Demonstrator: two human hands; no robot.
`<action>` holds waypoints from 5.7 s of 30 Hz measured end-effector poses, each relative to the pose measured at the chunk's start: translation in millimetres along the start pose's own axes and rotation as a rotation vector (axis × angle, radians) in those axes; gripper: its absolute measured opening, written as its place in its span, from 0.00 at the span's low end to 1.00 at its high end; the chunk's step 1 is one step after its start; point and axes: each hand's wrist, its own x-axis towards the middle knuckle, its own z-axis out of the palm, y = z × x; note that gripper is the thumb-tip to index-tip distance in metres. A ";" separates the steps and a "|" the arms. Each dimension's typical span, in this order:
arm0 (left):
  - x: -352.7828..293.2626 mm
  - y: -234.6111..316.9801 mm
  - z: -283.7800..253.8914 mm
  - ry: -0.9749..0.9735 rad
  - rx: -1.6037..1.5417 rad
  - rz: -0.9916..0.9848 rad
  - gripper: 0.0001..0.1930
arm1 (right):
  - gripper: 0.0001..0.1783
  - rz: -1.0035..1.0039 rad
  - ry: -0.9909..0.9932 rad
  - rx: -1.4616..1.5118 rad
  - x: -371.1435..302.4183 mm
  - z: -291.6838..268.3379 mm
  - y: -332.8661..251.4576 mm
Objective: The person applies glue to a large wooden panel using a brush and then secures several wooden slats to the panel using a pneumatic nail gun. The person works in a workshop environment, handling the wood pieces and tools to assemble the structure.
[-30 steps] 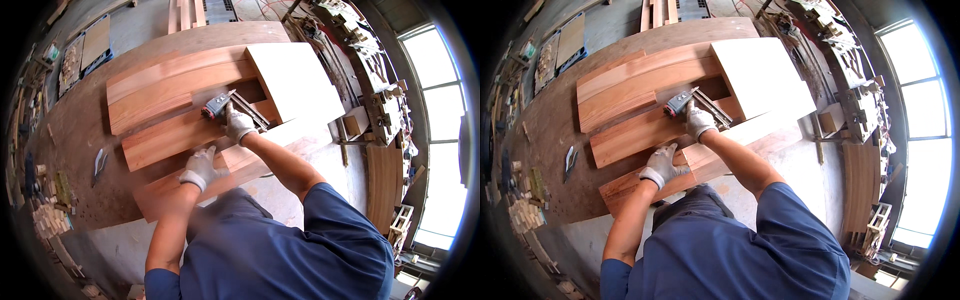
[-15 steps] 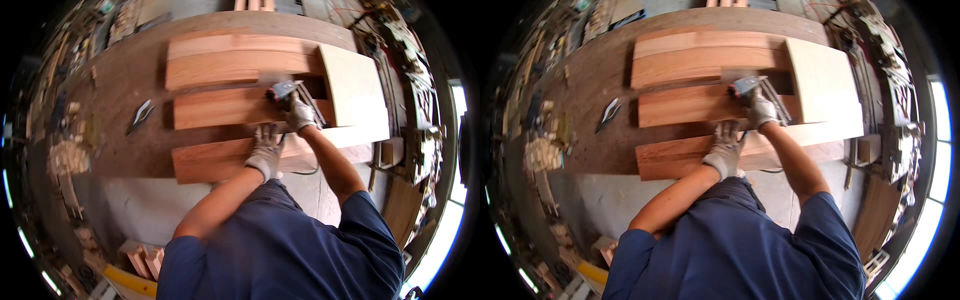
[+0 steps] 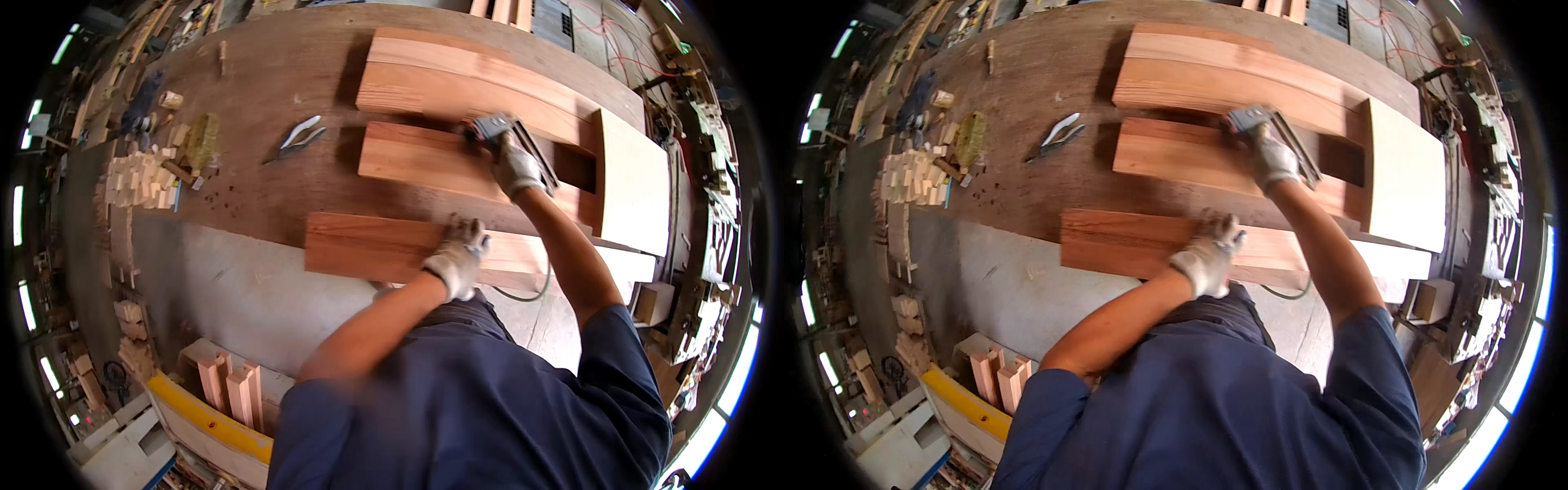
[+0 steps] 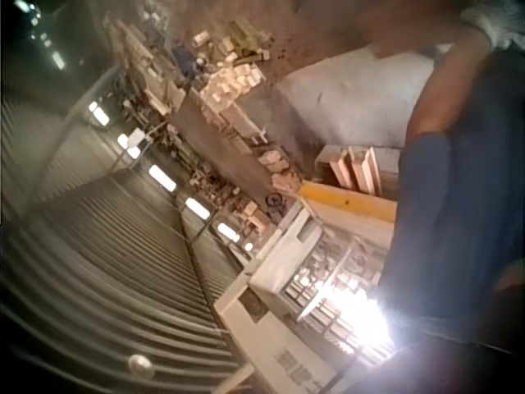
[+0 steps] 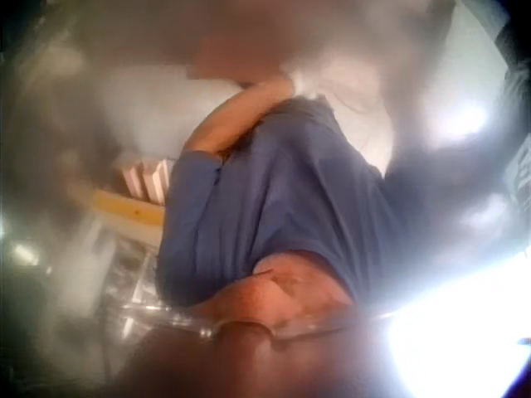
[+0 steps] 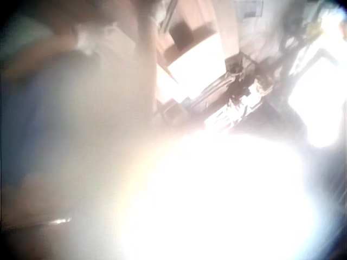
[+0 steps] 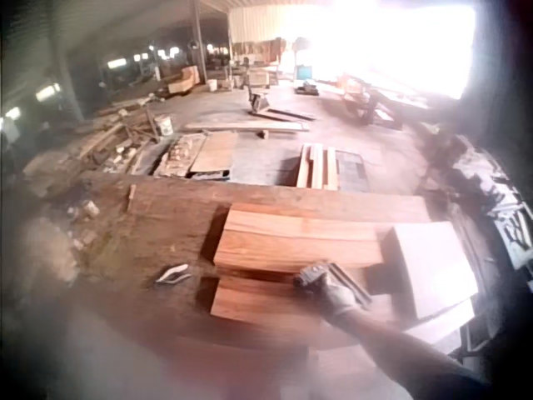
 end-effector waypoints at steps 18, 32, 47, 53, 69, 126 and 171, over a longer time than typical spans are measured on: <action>-138.7 -100.5 54.4 0.286 -0.021 -0.282 0.78 | 0.20 0.172 -0.384 0.953 -156.4 -97.7 -28.1; -126.3 -94.2 85.3 0.379 0.087 -0.272 0.61 | 0.18 -0.179 -0.366 0.645 -233.7 -0.7 -4.1; -123.3 -87.9 103.9 0.386 0.095 -0.275 0.60 | 0.20 -0.275 -0.394 0.505 -229.0 40.9 -7.2; -123.5 -87.6 103.8 0.406 0.099 -0.269 0.61 | 0.13 -0.171 -0.395 0.627 -232.4 30.7 -14.7; -122.4 -89.3 104.1 0.450 0.087 -0.242 0.60 | 0.13 -0.151 -0.369 0.689 -236.0 22.4 -14.9; -106.7 -102.2 223.0 1.382 -1.956 -0.861 0.46 | 0.84 -0.217 -0.397 -0.333 -186.0 40.7 69.4; -424.2 285.4 471.1 3.404 -1.683 -0.640 0.29 | 0.60 -1.606 -0.385 -0.444 -428.2 44.1 -293.3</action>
